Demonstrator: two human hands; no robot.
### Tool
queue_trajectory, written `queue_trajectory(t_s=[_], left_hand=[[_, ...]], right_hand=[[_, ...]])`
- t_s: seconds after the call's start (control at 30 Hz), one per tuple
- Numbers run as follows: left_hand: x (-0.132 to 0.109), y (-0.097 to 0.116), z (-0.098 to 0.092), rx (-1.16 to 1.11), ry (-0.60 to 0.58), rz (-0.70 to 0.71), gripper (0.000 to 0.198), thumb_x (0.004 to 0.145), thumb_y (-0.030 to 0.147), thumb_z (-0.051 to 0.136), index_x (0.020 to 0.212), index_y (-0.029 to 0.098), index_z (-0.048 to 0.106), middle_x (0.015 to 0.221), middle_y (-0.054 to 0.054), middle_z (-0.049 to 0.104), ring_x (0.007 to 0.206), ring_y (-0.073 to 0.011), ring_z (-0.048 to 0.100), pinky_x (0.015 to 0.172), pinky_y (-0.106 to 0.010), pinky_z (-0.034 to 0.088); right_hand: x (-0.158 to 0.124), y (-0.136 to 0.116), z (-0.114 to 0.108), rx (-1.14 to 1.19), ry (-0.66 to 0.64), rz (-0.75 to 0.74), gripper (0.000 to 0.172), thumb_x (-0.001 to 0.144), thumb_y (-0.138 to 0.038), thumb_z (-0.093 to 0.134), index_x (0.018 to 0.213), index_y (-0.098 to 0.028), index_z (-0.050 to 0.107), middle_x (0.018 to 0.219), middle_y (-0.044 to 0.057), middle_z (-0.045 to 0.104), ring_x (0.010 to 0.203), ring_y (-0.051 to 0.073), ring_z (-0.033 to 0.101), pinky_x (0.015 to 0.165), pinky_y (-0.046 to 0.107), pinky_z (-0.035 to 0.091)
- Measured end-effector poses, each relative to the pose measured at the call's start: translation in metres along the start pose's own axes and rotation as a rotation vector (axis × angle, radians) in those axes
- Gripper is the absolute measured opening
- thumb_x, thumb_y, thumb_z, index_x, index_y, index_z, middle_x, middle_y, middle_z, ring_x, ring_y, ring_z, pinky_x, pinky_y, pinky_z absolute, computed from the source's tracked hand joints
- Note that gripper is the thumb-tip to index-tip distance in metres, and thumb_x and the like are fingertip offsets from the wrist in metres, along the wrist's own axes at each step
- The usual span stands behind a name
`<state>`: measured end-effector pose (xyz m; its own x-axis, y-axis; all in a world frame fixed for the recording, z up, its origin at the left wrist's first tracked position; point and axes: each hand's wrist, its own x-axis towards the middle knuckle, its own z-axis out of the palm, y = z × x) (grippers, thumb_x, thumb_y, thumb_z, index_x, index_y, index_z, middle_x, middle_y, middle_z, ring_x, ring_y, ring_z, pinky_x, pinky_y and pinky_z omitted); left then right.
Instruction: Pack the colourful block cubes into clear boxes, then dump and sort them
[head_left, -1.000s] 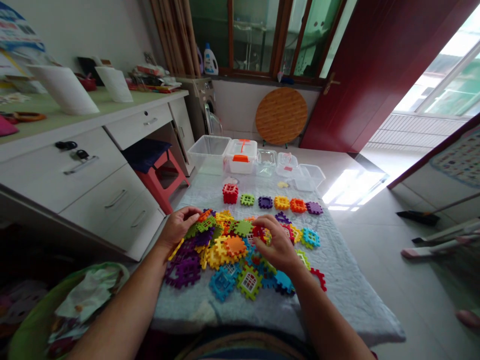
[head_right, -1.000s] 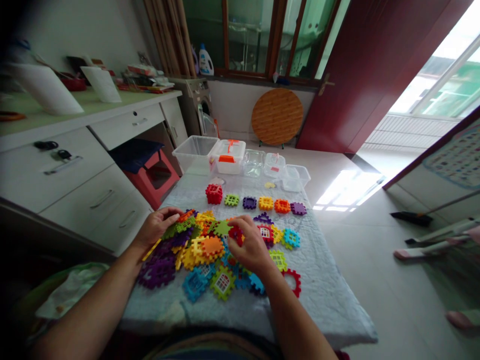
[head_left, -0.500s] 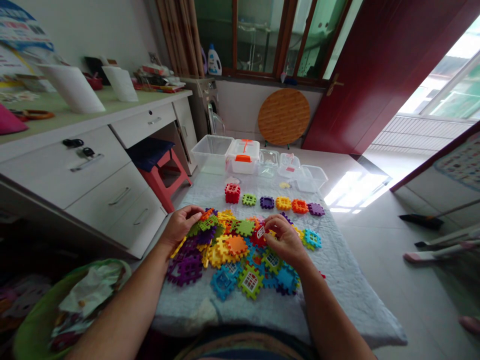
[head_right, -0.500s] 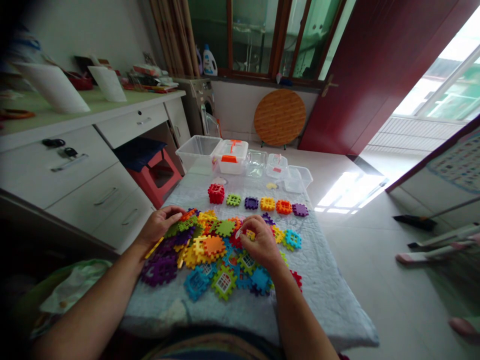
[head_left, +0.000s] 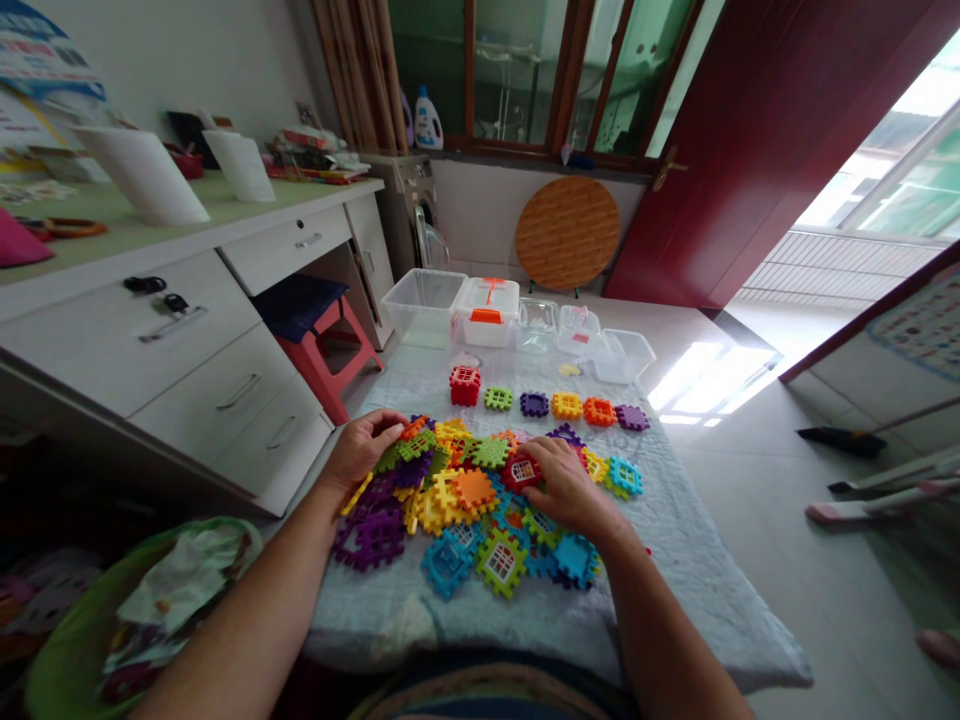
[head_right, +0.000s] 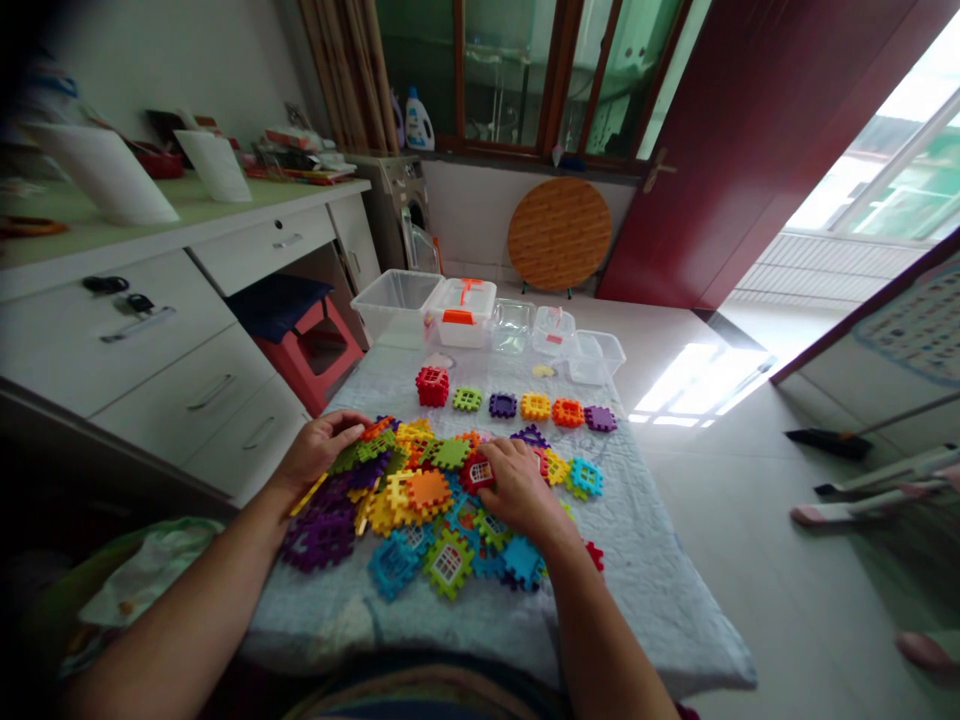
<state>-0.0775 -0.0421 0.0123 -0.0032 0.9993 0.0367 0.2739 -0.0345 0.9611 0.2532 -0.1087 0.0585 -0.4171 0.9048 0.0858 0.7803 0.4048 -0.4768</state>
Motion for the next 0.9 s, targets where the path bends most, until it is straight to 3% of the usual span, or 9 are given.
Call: queue_trajectory(t_s=[0.17,0.37,0.5,0.73,0.9], left_hand=[[-0.001,0.001,0.0,-0.006,-0.011,-0.007,0.031,0.073,0.043,0.069,0.089,0.016,0.069,0.082,-0.003,0.069,0.072,-0.0171,0.063,0.066,-0.025,0.048],[-0.001,0.005,0.002,-0.059,0.004,-0.046,0.035,0.069,0.045,0.072,0.088,0.016,0.068,0.08,-0.002,0.069,0.071,-0.0172,0.062,0.065,-0.026,0.048],[-0.002,0.006,0.003,-0.088,0.004,-0.063,0.035,0.068,0.045,0.074,0.087,0.017,0.068,0.078,-0.001,0.069,0.068,-0.0164,0.062,0.064,-0.025,0.049],[-0.001,0.001,0.0,-0.056,-0.01,-0.043,0.035,0.071,0.045,0.073,0.09,0.017,0.069,0.081,-0.002,0.071,0.07,-0.017,0.063,0.065,-0.026,0.049],[0.001,-0.001,0.0,-0.059,-0.02,-0.044,0.036,0.07,0.046,0.074,0.09,0.017,0.069,0.084,-0.003,0.071,0.074,-0.0185,0.065,0.067,-0.026,0.05]], right_hand=[[-0.004,0.008,-0.014,0.056,0.059,-0.012,0.047,0.076,-0.021,0.066,0.123,-0.021,0.057,0.112,0.009,0.056,0.104,0.025,0.052,0.096,0.042,0.044],[-0.022,0.051,-0.047,0.074,0.259,0.106,0.04,0.08,-0.032,0.066,0.119,-0.025,0.059,0.113,0.008,0.054,0.106,0.026,0.053,0.098,0.047,0.045],[-0.027,0.064,-0.044,0.048,0.218,0.149,0.04,0.078,-0.031,0.066,0.116,-0.024,0.061,0.11,0.008,0.056,0.106,0.027,0.054,0.099,0.047,0.045],[-0.02,0.064,-0.029,-0.009,0.095,0.2,0.047,0.075,-0.025,0.063,0.121,-0.017,0.06,0.117,0.013,0.06,0.114,0.03,0.055,0.106,0.05,0.039],[-0.018,0.069,-0.027,-0.004,0.089,0.179,0.053,0.074,-0.024,0.062,0.126,-0.017,0.057,0.121,0.014,0.062,0.118,0.032,0.054,0.107,0.052,0.038]])
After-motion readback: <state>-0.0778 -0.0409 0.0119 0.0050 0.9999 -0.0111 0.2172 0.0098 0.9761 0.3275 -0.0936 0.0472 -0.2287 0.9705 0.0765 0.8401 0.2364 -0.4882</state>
